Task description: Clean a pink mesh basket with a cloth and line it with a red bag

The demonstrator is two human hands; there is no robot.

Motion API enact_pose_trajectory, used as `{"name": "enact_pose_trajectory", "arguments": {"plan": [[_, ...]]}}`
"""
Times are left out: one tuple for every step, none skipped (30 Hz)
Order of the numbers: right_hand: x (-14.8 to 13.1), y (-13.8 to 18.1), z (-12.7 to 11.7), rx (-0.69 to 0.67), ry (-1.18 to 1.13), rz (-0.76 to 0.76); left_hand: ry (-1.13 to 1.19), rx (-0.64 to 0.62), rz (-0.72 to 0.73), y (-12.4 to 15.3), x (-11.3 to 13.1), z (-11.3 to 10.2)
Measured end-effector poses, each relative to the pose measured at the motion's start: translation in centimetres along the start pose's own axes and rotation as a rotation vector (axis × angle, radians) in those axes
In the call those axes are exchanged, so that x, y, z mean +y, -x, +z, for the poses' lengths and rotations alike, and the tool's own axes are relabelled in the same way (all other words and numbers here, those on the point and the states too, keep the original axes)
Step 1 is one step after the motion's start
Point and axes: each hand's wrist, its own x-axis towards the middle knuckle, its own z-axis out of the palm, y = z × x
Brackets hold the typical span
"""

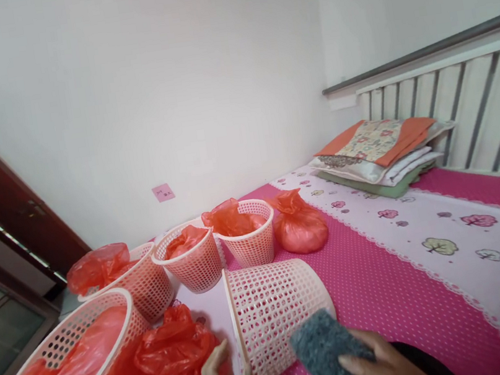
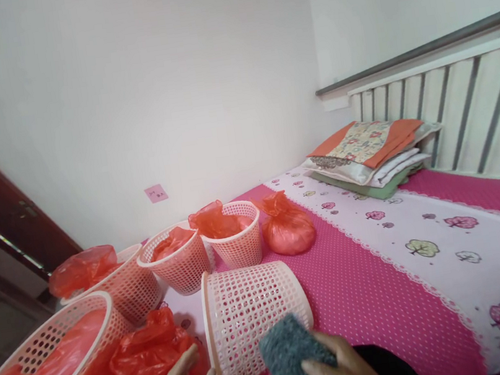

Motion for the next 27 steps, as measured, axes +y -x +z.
{"name": "enact_pose_trajectory", "arguments": {"plan": [[-0.2, -0.5, -0.7, 0.073, -0.032, -0.007, 0.014, -0.015, -0.053, -0.5, 0.0, 0.1], [-0.5, -1.1, -1.5, 0.130, -0.067, -0.008, 0.046, -0.053, -0.118, -1.0, 0.0, 0.3], [-0.9, -1.7, -2.2, 0.172, -0.100, -0.006, 0.088, -0.112, -0.190, -1.4, 0.1, 0.7], [-1.2, -2.4, -2.8, 0.207, -0.119, -0.005, 0.136, -0.181, -0.263, -1.8, 0.2, 1.1], [-1.5, -3.2, -3.4, 0.247, -0.107, -0.011, 0.185, -0.251, -0.329, -2.0, 0.3, 1.6], [-1.7, -4.1, -3.9, 0.305, -0.052, -0.032, 0.225, -0.309, -0.378, -2.2, 0.4, 2.2], [-1.8, -5.0, -4.3, 0.379, 0.043, -0.068, 0.250, -0.353, -0.412, -2.3, 0.3, 2.7], [-1.8, -6.0, -4.6, 0.452, 0.171, -0.117, 0.266, -0.387, -0.437, -2.2, 0.0, 3.1], [-1.7, -7.0, -4.7, 0.512, 0.310, -0.167, 0.272, -0.411, -0.452, -2.1, -0.3, 3.5], [-1.6, -8.0, -4.7, 0.549, 0.439, -0.210, 0.272, -0.424, -0.460, -1.9, -0.9, 3.8], [-1.4, -8.9, -4.5, 0.559, 0.550, -0.239, 0.272, -0.450, -0.469, -1.7, -1.5, 4.0], [-1.3, -9.7, -4.1, 0.557, 0.642, -0.252, 0.268, -0.459, -0.471, -1.3, -2.1, 4.2], [-1.3, -10.4, -3.5, 0.542, 0.719, -0.251, 0.269, -0.455, -0.465, -1.0, -2.7, 4.3], [-1.2, -10.9, -2.7, 0.521, 0.783, -0.240, 0.270, -0.443, -0.452, -0.7, -3.2, 4.3], [-1.2, -11.3, -1.9, 0.498, 0.834, -0.228, 0.275, -0.418, -0.443, -0.3, -3.7, 4.4], [-1.2, -11.6, -1.1, 0.471, 0.873, -0.218, 0.290, -0.400, -0.443, 0.0, -3.9, 4.4], [-1.1, -11.8, -0.3, 0.449, 0.897, -0.210, 0.307, -0.386, -0.452, 0.2, -4.1, 4.5], [-1.0, -12.0, 0.4, 0.431, 0.909, -0.207, 0.326, -0.373, -0.467, 0.4, -4.1, 4.6], [-0.9, -12.0, 1.0, 0.417, 0.912, -0.208, 0.347, -0.371, -0.486, 0.5, -3.9, 4.6], [-0.8, -12.1, 1.4, 0.408, 0.912, -0.210, 0.367, -0.369, -0.505, 0.6, -3.7, 4.7], [-0.7, -12.1, 1.7, 0.404, 0.910, -0.210, 0.382, -0.366, -0.521, 0.6, -3.4, 4.8], [-0.6, -12.1, 1.9, 0.399, 0.907, -0.210, 0.391, -0.363, -0.534, 0.6, -3.0, 4.8], [-0.5, -12.1, 1.9, 0.396, 0.900, -0.212, 0.398, -0.362, -0.545, 0.6, -2.7, 4.8], [-0.5, -12.2, 2.0, 0.393, 0.890, -0.215, 0.408, -0.364, -0.557, 0.6, -2.3, 4.8], [-0.5, -12.2, 2.0, 0.390, 0.879, -0.216, 0.416, -0.369, -0.562, 0.6, -1.9, 4.8], [-0.6, -12.2, 2.0, 0.389, 0.867, -0.219, 0.423, -0.374, -0.561, 0.5, -1.5, 4.7], [-0.8, -12.2, 2.1, 0.387, 0.855, -0.222, 0.431, -0.382, -0.556, 0.5, -1.2, 4.6]]}}
